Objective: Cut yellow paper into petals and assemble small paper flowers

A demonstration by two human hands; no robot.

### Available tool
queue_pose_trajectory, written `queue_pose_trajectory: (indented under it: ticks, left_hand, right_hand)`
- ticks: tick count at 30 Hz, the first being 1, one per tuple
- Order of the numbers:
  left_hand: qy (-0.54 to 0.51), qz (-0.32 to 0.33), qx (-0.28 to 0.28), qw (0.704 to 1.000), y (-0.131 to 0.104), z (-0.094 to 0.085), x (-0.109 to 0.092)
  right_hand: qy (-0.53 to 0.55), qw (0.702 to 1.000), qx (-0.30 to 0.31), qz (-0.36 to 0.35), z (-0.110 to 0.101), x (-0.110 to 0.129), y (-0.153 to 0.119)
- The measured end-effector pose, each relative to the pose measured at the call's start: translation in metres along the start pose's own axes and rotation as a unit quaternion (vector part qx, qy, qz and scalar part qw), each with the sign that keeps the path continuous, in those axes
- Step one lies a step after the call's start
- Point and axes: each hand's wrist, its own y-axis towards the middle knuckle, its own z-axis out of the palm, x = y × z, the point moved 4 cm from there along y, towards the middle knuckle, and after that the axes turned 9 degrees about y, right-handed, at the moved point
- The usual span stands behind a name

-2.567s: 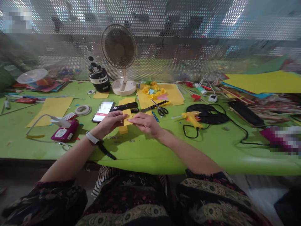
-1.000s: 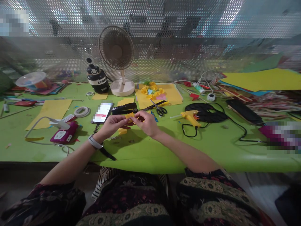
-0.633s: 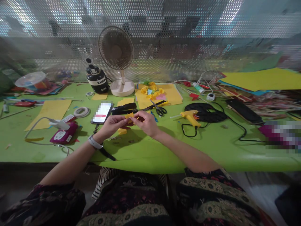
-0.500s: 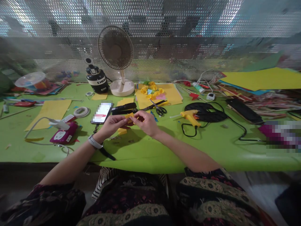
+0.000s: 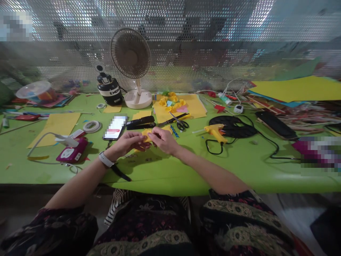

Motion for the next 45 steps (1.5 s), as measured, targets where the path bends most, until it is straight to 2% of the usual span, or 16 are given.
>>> queue_pose_trajectory:
  ticks: [4, 8, 12, 15, 19, 25, 34, 41, 43, 45]
  left_hand:
    - [0.036, -0.015, 0.037, 0.999, 0.0, 0.001, 0.0]
    - [0.043, -0.005, 0.037, 0.998, 0.0, 0.003, -0.001]
    - [0.044, 0.001, 0.031, 0.999, 0.001, 0.004, -0.001]
    - [0.044, 0.008, 0.023, 0.999, 0.001, 0.002, -0.001]
    - [0.055, 0.018, 0.004, 0.998, 0.0, 0.001, -0.003]
    - [0.073, 0.04, -0.06, 0.995, -0.001, -0.001, -0.01]
    - [0.087, 0.052, -0.079, 0.992, 0.002, -0.002, -0.007]
    - [0.087, 0.039, -0.063, 0.993, 0.0, -0.002, -0.008]
    - [0.078, 0.034, -0.067, 0.994, 0.001, -0.004, -0.007]
    - [0.067, 0.024, -0.077, 0.995, 0.002, -0.006, -0.007]
  right_hand:
    - [-0.024, 1.0, 0.0, -0.018, 0.001, 0.002, 0.0]
    - [-0.042, 0.999, -0.014, -0.031, 0.001, 0.003, 0.0]
    - [-0.025, 1.0, -0.011, -0.004, 0.0, 0.003, 0.0]
    - [-0.015, 1.0, 0.01, 0.017, 0.001, 0.001, 0.0]
    - [-0.024, 1.0, 0.016, 0.01, 0.002, -0.002, 0.001]
    - [-0.066, 0.998, 0.008, -0.002, 0.004, -0.005, 0.003]
    - [-0.078, 0.997, 0.009, -0.003, 0.003, -0.01, 0.005]
    - [-0.063, 0.998, -0.001, 0.002, 0.003, -0.008, 0.006]
    - [-0.054, 0.998, 0.01, 0.019, -0.001, -0.009, 0.008]
    - [-0.062, 0.997, 0.009, 0.038, -0.014, -0.012, 0.013]
